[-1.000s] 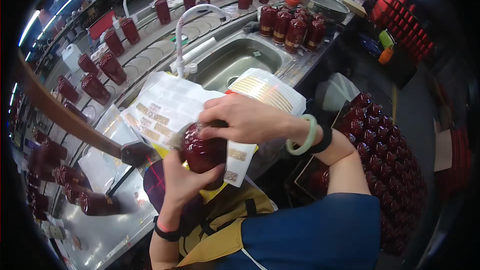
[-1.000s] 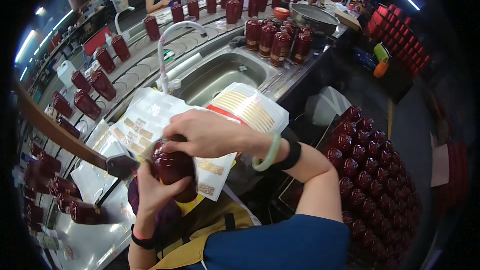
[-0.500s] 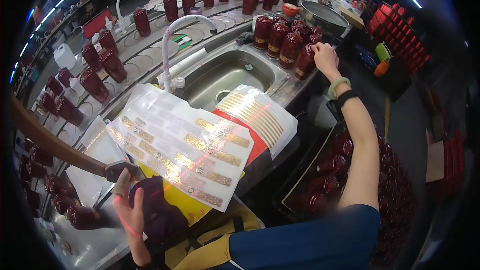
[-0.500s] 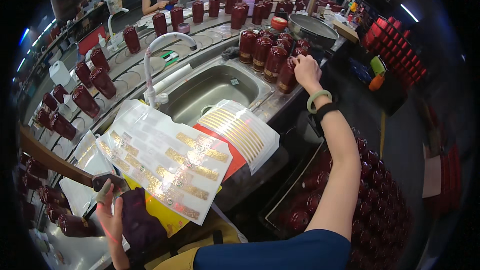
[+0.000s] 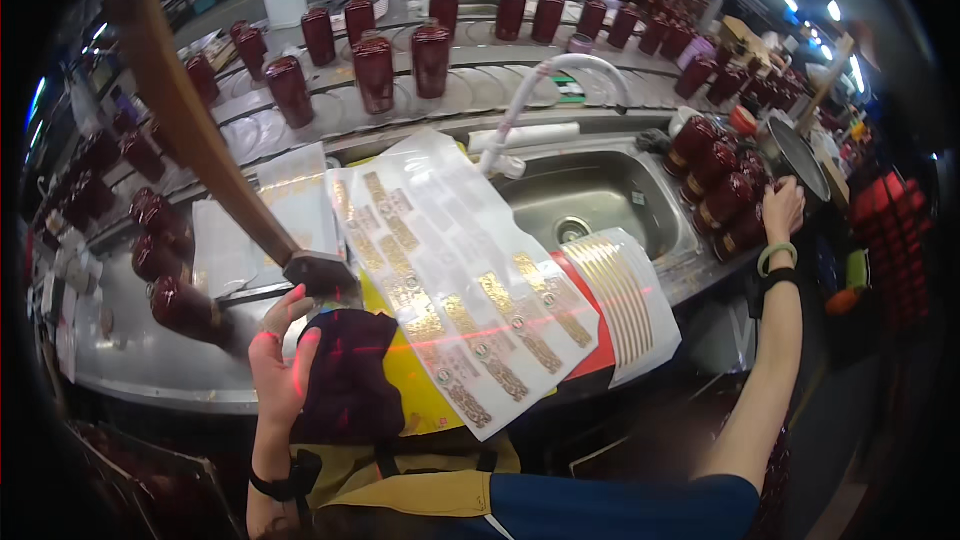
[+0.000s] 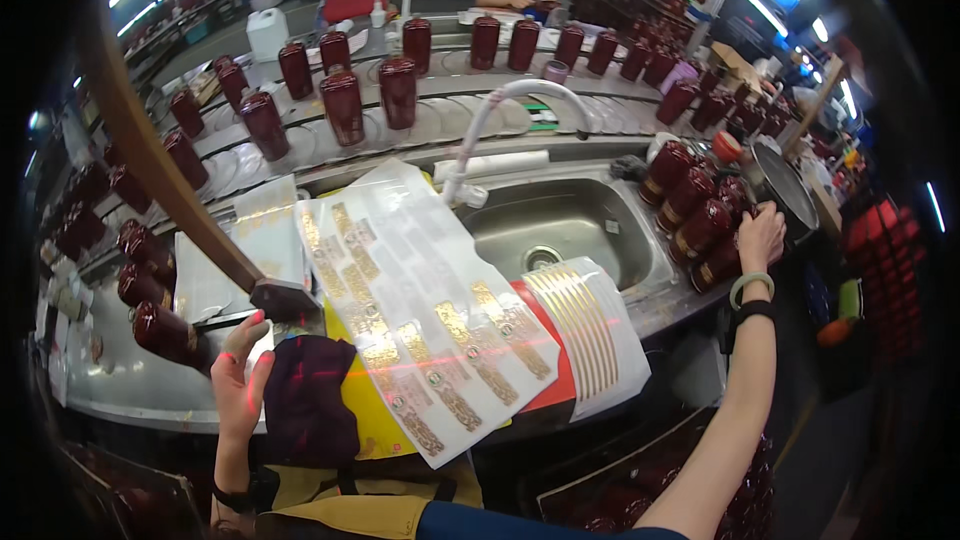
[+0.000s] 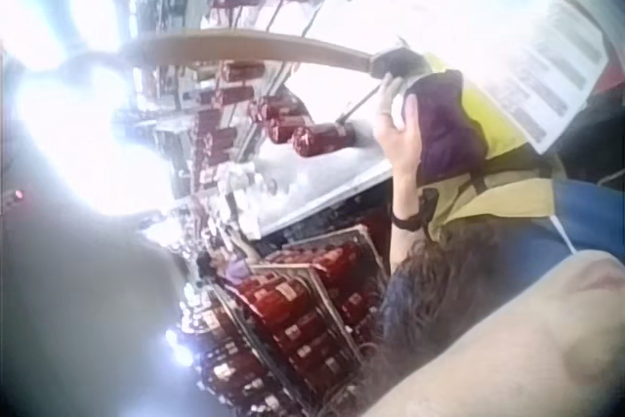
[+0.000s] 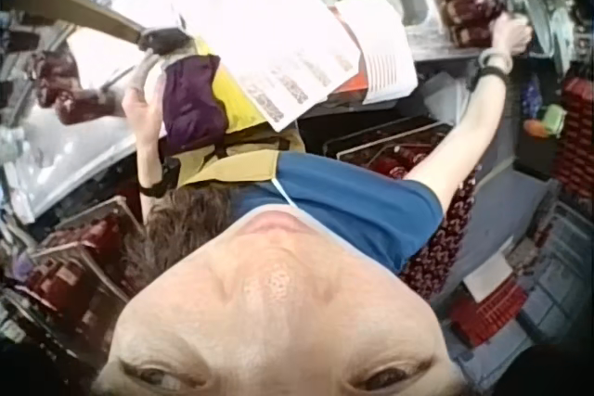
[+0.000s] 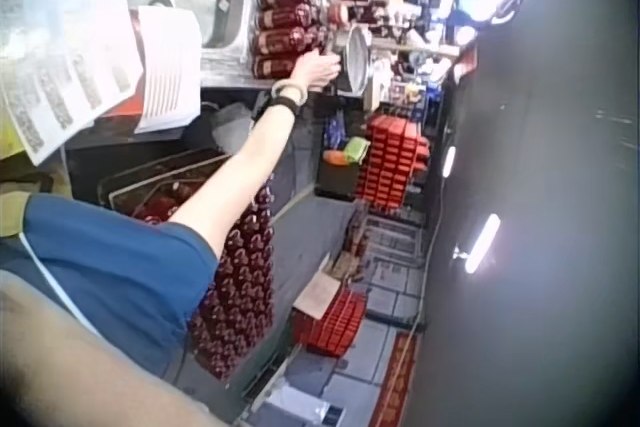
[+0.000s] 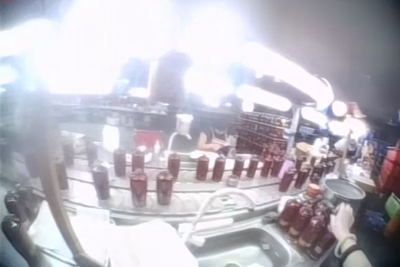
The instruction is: Applying labels to red bottles and inspecting them on a factory production line.
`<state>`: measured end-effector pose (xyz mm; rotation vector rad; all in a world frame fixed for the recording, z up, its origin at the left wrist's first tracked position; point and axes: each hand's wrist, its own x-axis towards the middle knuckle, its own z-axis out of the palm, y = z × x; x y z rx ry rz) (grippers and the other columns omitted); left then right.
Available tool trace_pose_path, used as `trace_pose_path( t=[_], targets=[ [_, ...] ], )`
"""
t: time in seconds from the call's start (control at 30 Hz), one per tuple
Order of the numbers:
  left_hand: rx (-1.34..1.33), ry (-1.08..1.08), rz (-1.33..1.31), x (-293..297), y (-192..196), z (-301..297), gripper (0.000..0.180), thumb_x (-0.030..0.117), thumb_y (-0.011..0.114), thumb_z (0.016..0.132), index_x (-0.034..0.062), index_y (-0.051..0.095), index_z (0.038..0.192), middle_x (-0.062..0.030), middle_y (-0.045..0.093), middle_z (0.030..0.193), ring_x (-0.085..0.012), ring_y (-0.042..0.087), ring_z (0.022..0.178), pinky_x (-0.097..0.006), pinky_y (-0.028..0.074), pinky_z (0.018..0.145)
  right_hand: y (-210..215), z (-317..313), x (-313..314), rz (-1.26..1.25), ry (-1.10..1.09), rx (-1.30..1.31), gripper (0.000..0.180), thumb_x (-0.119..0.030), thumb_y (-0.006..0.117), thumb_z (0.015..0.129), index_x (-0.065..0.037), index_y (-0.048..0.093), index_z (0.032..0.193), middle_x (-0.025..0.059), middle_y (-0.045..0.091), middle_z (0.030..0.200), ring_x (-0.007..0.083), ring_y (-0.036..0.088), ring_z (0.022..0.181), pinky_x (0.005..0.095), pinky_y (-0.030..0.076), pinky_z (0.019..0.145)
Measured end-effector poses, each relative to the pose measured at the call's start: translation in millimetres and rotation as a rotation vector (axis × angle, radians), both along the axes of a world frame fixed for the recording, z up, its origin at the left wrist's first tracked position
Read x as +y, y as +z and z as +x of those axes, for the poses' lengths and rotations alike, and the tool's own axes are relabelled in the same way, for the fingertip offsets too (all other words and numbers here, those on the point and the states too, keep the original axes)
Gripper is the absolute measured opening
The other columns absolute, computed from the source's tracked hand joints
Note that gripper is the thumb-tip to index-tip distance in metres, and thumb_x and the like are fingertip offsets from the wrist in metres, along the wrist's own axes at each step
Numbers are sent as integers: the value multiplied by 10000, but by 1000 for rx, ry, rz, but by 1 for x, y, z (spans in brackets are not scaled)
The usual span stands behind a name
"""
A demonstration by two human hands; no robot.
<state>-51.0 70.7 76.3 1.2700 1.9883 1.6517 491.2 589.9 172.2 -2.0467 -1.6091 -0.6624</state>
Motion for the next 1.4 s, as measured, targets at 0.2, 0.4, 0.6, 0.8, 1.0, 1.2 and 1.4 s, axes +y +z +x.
trace_pose_path(
  t=[0.2, 0.4, 0.6, 0.8, 1.0, 1.2, 1.4],
  targets=[
    [-43, 39, -9, 1, 7, -3, 359, -62, 675, 890, -34, 681, 1248, -183, 630, 1418, -275, 581, 1339, -375, 409, 1135, 39, -231, -72, 269, 1178, 141, 214, -167, 760, 883, -50, 689, 1047, 138, 661, 966, 317, 652, 925, 417, 514, 816],
    [525, 703, 91, -38, 7, -49, 710, 21, 813, 843, -53, 489, 1470, -193, 499, 1542, -318, 480, 1420, -407, 337, 1202, 50, -434, -182, -181, 1675, 254, 221, -150, 760, 880, -28, 680, 1045, 124, 612, 858, 271, 595, 739, 397, 469, 696],
    [445, 1176, 36, -69, -51, -133, 1141, 179, 1000, 669, -55, 314, 1549, -212, 406, 1563, -321, 406, 1442, -435, 298, 1218, 42, -516, -245, -300, 1917, 355, 204, -144, 758, 889, -30, 684, 1041, 94, 585, 823, 225, 573, 710, 370, 460, 671],
    [-135, 959, 140, -75, -82, -168, 743, 88, 943, 727, -29, 541, 1341, -152, 651, 1281, -206, 663, 1103, -352, 546, 950, 38, -485, -292, -509, 1938, 312, 197, -103, 766, 879, -41, 696, 1051, 72, 574, 820, 205, 534, 676, 348, 443, 640],
    [-414, 430, 377, -89, -40, -96, 621, 445, 632, 1001, -29, 524, 1387, -162, 662, 1253, -262, 685, 1102, -417, 565, 957, 11, -396, -352, -922, 1725, 451, 263, -107, 831, 839, -72, 724, 1077, 48, 618, 846, 153, 514, 678, 298, 447, 625],
    [-1219, -142, 184, -39, -21, -4, 415, 308, 607, 1060, 14, 538, 1345, -109, 688, 1195, -167, 692, 1021, -342, 585, 865, -62, -379, -429, -871, 1869, 569, 1152, -291, 961, 707, -37, 291, 1609, 213, 603, 1358, 345, 671, 1098, 404, 552, 906],
    [-1237, -103, 15, -13, -24, 4, 389, 351, 616, 1055, 12, 579, 1243, -94, 707, 1098, -158, 698, 945, -329, 588, 826, -95, -377, -448, -897, 1626, 709, 1241, -220, 963, 696, 1, 181, 1635, 260, 570, 1408, 400, 618, 1248, 419, 514, 1033]
  ],
)
